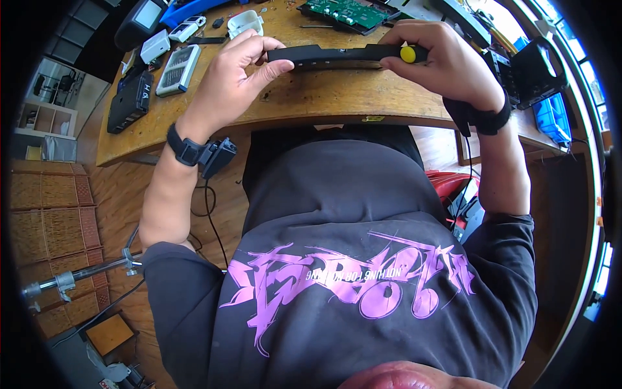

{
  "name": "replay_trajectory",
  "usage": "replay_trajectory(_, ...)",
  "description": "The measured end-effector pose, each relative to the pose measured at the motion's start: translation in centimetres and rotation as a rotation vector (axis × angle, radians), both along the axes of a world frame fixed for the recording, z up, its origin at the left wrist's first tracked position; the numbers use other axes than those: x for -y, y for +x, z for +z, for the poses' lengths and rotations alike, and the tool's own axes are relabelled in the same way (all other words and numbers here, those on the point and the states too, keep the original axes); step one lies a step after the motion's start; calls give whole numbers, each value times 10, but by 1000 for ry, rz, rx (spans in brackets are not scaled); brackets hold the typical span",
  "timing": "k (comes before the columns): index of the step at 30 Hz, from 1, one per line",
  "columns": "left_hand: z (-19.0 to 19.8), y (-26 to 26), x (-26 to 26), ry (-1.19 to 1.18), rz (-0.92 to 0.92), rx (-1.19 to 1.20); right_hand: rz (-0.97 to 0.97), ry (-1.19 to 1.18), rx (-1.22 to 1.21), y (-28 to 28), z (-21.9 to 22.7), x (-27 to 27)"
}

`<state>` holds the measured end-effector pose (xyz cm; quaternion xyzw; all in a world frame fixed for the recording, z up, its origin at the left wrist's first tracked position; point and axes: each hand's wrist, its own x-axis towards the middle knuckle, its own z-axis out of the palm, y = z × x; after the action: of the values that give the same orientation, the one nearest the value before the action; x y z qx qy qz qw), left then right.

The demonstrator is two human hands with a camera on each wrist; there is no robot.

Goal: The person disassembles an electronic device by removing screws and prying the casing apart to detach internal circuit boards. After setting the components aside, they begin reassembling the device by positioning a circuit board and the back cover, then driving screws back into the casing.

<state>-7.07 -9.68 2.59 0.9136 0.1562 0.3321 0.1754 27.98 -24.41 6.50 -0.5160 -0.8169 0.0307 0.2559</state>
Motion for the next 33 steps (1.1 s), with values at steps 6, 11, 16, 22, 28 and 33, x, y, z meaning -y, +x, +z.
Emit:
replay_trajectory(6, -15, 8, -21, -396, -43, 80, 14, -47, -46, 13, 1, -19)
replay_trajectory(11, -22, 9, -34, -529, -11, 73, -91, -100, -61, 18, 1, -29)
replay_trajectory(16, -42, 14, -54, -575, -16, 149, 6, 50, -31, 25, -2, -41)
replay_trajectory(22, -35, 26, -49, -657, -85, 297, -77, 18, 14, 19, 8, -45)
replay_trajectory(28, -36, 17, -60, -757, -94, 191, 5, 21, 10, 24, 9, -55)
replay_trajectory(33, -32, 15, -63, -751, -141, 109, -4, -29, 39, 23, 13, -57)
